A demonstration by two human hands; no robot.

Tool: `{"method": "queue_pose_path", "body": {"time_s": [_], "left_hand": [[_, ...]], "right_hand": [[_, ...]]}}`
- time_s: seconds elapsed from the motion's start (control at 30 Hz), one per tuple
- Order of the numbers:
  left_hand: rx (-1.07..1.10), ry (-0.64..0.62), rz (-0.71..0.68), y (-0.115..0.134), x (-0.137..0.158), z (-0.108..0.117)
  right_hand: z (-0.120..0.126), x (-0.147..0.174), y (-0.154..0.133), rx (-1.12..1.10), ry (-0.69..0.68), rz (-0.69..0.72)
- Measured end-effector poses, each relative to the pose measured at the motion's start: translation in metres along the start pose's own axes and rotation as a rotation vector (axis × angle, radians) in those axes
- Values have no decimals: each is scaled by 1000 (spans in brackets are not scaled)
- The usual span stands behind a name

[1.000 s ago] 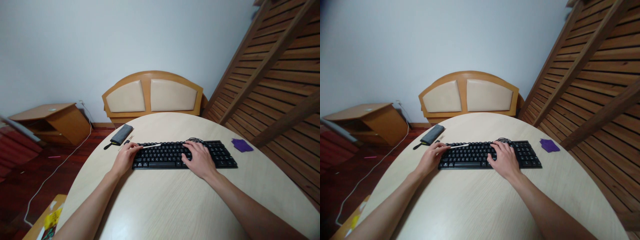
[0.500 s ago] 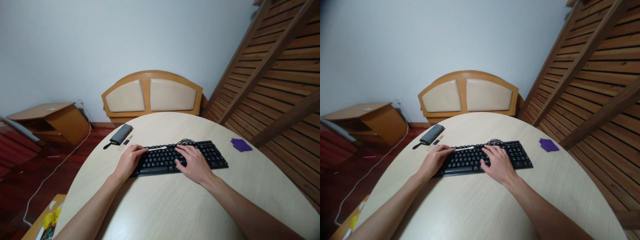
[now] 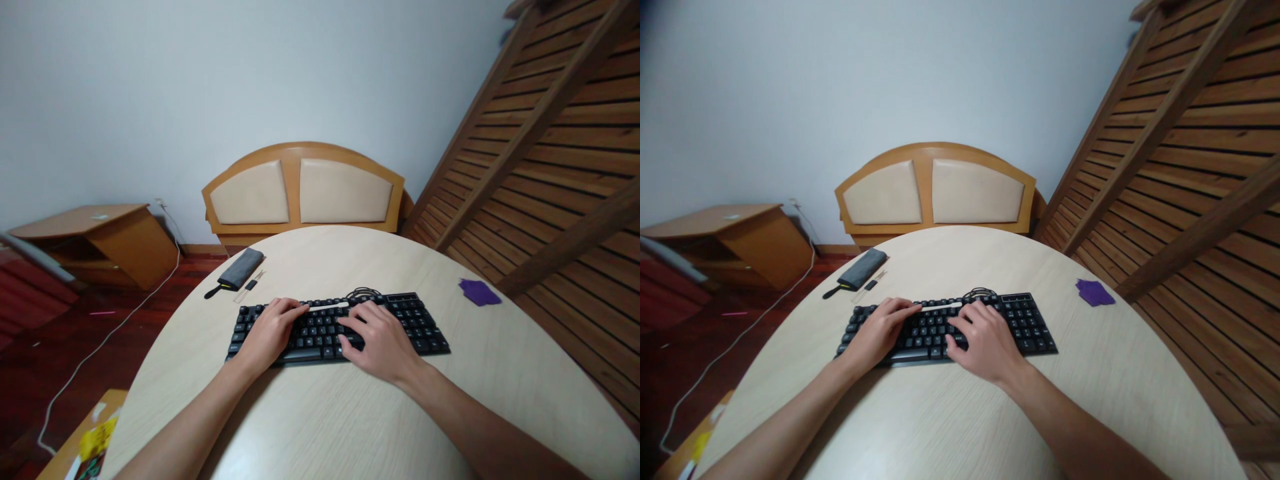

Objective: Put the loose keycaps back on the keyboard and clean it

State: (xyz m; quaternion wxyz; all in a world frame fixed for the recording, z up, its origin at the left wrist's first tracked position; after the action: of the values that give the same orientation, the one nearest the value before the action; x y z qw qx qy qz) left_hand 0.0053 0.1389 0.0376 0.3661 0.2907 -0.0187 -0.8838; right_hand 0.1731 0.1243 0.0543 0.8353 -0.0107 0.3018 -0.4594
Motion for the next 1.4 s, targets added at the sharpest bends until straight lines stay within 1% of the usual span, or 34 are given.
{"method": "queue_pose_path", "body": {"time_s": [0.1, 0.17, 0.27, 0.37, 0.5, 0.57, 0.63, 0.7, 0.8, 0.9, 1.0, 1.1, 1.23, 1.4], "left_hand": [[7, 10, 23, -2, 1, 2], [18, 18, 34, -3, 1, 2], [48, 44, 34, -2, 1, 3], [63, 61, 6, 1, 1, 2], [64, 40, -46, 8, 0, -2], [70, 24, -73, 12, 0, -4], [70, 17, -87, 14, -1, -5], [65, 9, -89, 15, -1, -5], [61, 5, -95, 15, -2, -6], [61, 0, -112, 14, -2, -6], [50, -10, -132, 13, -3, -7], [29, -23, -140, 12, -5, -6], [-12, -94, -125, 12, -9, -10], [-52, -160, -105, 10, -23, -20]], "right_hand": [[-7, 5, -18, -38, -74, 152], [-11, 8, -25, -55, -117, 209], [-16, 12, -28, -93, -169, 255], [-20, 15, -31, -128, -201, 298], [-24, 14, -31, -151, -210, 281], [-20, 12, -29, -181, -195, 262], [-11, 6, -20, -199, -165, 223], [-1, -1, -2, -181, -124, 150], [12, -14, 41, -130, -36, -44], [9, -19, 81, -111, -11, -228], [-2, -18, 105, -100, -27, -341], [-8, -17, 111, -119, -83, -348], [-9, -13, 107, -115, -167, -279], [-1, -5, 112, -84, -144, -275]]}}
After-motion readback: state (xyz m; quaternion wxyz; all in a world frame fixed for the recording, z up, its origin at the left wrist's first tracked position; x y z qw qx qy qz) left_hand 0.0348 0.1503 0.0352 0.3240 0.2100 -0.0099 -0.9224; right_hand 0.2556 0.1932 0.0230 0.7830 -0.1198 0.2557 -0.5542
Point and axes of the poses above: each hand's wrist, its own x-axis away from the middle knuckle, its own z-axis out of the back of the hand, y = z × x, the point moved 10 cm from there along -x, towards the middle knuckle, and after that the axes turned 11 degrees about -z, right-handed, at the moved point
